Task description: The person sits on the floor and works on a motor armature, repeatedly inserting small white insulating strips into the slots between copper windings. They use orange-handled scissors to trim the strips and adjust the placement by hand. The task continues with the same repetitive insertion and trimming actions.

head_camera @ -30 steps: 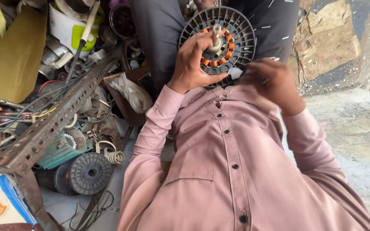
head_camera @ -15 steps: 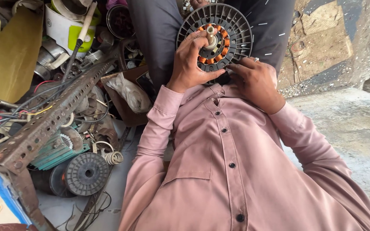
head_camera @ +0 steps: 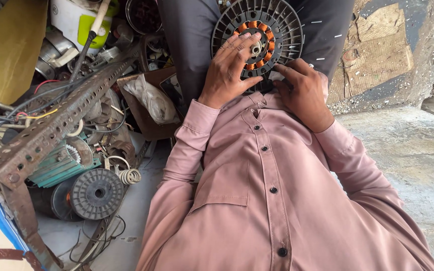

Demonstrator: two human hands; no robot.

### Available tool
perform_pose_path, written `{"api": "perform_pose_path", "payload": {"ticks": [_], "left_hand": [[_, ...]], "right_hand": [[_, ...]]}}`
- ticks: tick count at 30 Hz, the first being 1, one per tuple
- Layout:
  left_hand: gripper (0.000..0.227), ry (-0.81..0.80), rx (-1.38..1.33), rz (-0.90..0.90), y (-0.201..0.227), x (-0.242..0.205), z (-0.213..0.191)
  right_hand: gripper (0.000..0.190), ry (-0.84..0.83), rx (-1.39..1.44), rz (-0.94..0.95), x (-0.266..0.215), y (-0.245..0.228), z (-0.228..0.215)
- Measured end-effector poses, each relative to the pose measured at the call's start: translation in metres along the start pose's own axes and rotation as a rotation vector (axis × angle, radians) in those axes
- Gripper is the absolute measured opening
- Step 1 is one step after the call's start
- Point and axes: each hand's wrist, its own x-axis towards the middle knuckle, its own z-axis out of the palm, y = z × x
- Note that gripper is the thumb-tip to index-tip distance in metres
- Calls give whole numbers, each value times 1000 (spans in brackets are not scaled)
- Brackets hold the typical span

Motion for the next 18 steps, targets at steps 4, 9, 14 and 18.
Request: {"api": "perform_pose_path", "payload": {"ticks": [4, 9, 14, 18], "left_hand": [[63, 129, -53, -28, 6, 2, -2], [35, 253, -8, -95, 13, 8, 5], [26, 268, -20, -93, 11, 16, 6], [30, 207, -38, -23, 15, 19, -3]], "right_hand": [[22, 46, 0, -100, 3, -4, -2], [19, -11, 18, -4, 8, -11, -8], [11, -59, -39, 17, 0, 11, -1], [12, -31, 284, 18, 6, 35, -8]]}}
